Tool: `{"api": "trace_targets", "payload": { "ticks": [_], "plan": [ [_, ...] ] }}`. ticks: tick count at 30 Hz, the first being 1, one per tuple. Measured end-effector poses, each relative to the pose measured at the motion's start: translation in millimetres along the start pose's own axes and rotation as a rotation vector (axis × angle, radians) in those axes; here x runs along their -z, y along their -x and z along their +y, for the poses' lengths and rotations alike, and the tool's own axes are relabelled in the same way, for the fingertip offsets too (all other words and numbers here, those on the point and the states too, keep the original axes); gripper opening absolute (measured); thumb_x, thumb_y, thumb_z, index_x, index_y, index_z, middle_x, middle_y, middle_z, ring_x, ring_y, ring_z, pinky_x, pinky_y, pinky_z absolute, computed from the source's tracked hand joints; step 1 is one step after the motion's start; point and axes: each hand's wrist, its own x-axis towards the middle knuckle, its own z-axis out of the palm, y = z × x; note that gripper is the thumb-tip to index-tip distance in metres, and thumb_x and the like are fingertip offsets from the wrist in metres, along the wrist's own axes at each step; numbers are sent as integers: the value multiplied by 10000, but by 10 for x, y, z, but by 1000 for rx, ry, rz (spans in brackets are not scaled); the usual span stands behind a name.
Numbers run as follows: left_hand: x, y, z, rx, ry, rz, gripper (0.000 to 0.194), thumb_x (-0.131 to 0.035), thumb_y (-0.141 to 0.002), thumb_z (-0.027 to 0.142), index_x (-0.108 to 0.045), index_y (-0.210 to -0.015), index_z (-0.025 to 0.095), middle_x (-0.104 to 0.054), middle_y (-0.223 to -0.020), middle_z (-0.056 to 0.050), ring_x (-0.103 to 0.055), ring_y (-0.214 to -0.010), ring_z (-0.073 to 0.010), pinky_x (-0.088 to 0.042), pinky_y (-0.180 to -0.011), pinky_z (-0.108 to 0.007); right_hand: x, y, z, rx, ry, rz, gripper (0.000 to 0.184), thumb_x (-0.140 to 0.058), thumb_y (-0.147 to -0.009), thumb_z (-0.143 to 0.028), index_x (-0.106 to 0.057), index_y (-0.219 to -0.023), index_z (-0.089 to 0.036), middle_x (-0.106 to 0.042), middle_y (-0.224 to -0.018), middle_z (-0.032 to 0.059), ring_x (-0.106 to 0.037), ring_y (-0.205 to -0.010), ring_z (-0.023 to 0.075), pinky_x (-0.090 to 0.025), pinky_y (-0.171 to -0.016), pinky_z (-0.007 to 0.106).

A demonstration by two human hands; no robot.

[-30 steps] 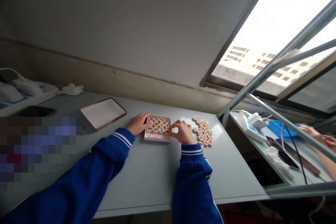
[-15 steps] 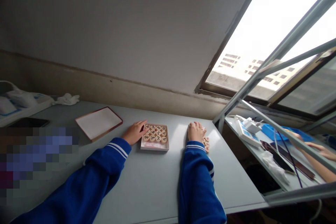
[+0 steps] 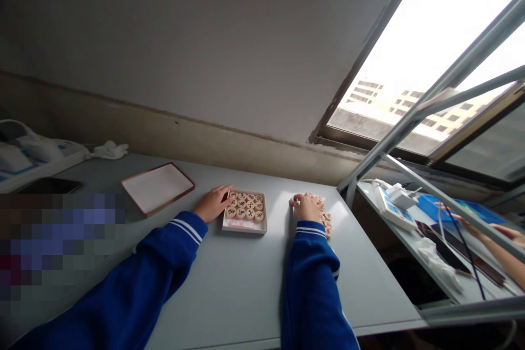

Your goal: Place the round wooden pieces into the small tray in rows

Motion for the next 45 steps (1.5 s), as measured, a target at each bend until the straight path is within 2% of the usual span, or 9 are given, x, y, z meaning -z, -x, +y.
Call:
{"api": "trace_targets", "payload": {
  "ticks": [6,10,15,21,29,32,35,38,45],
  "plan": [
    [0,0,6,-3,2,10,425,-390,-844,291,-454,-1215,93,-544,-1165,-122,-485,-1088,-218,-373,-936,-312,138,290,-432,544,-642,-99,201,-600,-770,-304,-632,-937,-197,-577,-902,41,-520,-752,170,-424,-698,286],
    [2,3,19,23,13,3,444,-403,-843,303,-441,-1228,87,-529,-1188,-124,-460,-1122,-209,-348,-961,-296,98,518,-814,800,-739,-226,203,-633,-766,-280,-633,-962,-231,-549,-891,34,-508,-836,177,-419,-730,282],
    [3,7,24,32,23,5,448,-416,-839,304,-439,-1231,88,-535,-1180,-116,-468,-1112,-208,-346,-963,-289,35,617,-946,780,-650,-253,284,-674,-740,-243,-604,-1015,-262,-555,-876,21,-509,-846,187,-406,-679,273],
    [19,20,34,30,18,7,435,-416,-842,294,-444,-1225,89,-537,-1178,-115,-472,-1109,-209,-358,-954,-295,69,657,-900,683,-500,-109,57,-669,-757,-236,-617,-775,-219,-575,-835,-6,-508,-838,181,-319,-717,302],
    [-11,2,7,9,0,20,420,-401,-848,287,-449,-1220,97,-555,-1155,-108,-480,-1097,-204,-365,-947,-295,85,752,-959,732,-399,-44,108,-625,-800,-291,-620,-721,-218,-577,-818,-9,-492,-851,173,-267,-691,287],
    [-36,-16,-21,-1,-7,20,416,-396,-847,284,-449,-1216,101,-550,-1162,-110,-483,-1096,-196,-365,-950,-293,171,685,-712,595,-338,41,96,-583,-823,-258,-612,-741,-218,-580,-819,-15,-491,-822,157,-270,-707,282],
    [-47,-30,-34,-19,-20,29,407,-388,-848,286,-461,-1204,104,-552,-1158,-111,-491,-1086,-198,-379,-938,-299,250,619,-273,177,-177,172,80,-551,-823,-264,-615,-809,-218,-572,-866,12,-479,-862,188,-274,-738,304],
    [-41,-34,-29,-25,-31,30,416,-376,-850,291,-459,-1208,95,-550,-1158,-116,-500,-1072,-211,-395,-922,-316,245,628,126,-157,31,134,181,-567,-798,-349,-616,-915,-220,-542,-984,64,-434,-951,247,-284,-746,349],
    [-32,-26,-20,-45,-50,31,423,-359,-853,298,-460,-1210,94,-540,-1173,-114,-492,-1083,-210,-388,-928,-309,150,745,271,-240,157,54,177,-562,-791,-341,-628,-902,-220,-539,-1005,66,-421,-963,249,-294,-773,397]
  ]
}}
